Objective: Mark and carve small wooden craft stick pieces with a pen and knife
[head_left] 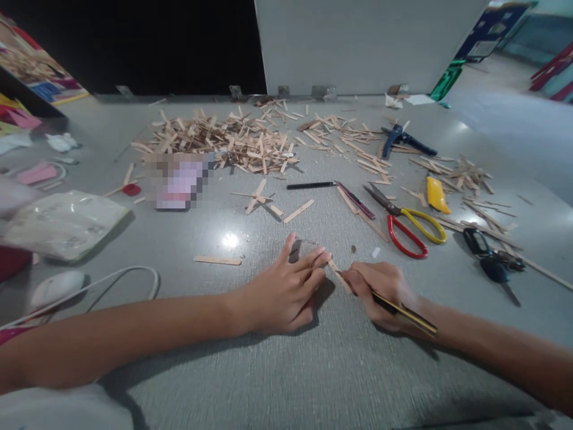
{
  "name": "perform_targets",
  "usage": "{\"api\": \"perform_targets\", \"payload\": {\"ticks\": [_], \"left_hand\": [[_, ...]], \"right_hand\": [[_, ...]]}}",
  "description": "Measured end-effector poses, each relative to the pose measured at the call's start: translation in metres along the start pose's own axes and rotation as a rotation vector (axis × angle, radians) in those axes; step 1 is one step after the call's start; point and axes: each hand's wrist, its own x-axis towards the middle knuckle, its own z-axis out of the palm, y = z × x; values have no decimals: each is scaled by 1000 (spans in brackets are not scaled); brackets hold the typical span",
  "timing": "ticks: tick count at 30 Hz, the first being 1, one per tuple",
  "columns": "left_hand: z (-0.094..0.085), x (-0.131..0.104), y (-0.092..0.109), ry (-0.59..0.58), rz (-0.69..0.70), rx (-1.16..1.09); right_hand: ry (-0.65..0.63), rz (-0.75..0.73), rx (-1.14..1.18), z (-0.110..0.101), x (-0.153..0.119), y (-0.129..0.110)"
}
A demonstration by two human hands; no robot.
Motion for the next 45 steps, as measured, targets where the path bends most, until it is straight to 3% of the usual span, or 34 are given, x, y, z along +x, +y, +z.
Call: {"api": "perform_targets", "payload": {"ticks": [11,19,23,29,45], "left_hand": [[0,0,-1,-15,75,57],[2,0,-1,13,83,91],[0,1,0,14,94,105],[2,0,-2,24,97,89],[2,-1,-3,-5,88,87]], "right_hand": [[31,105,52,-2,-3,1],[131,35,49,0,-5,1],[87,103,21,0,-3,1],[14,92,-5,0,1,2],[50,102,34,4,-1,4]]}}
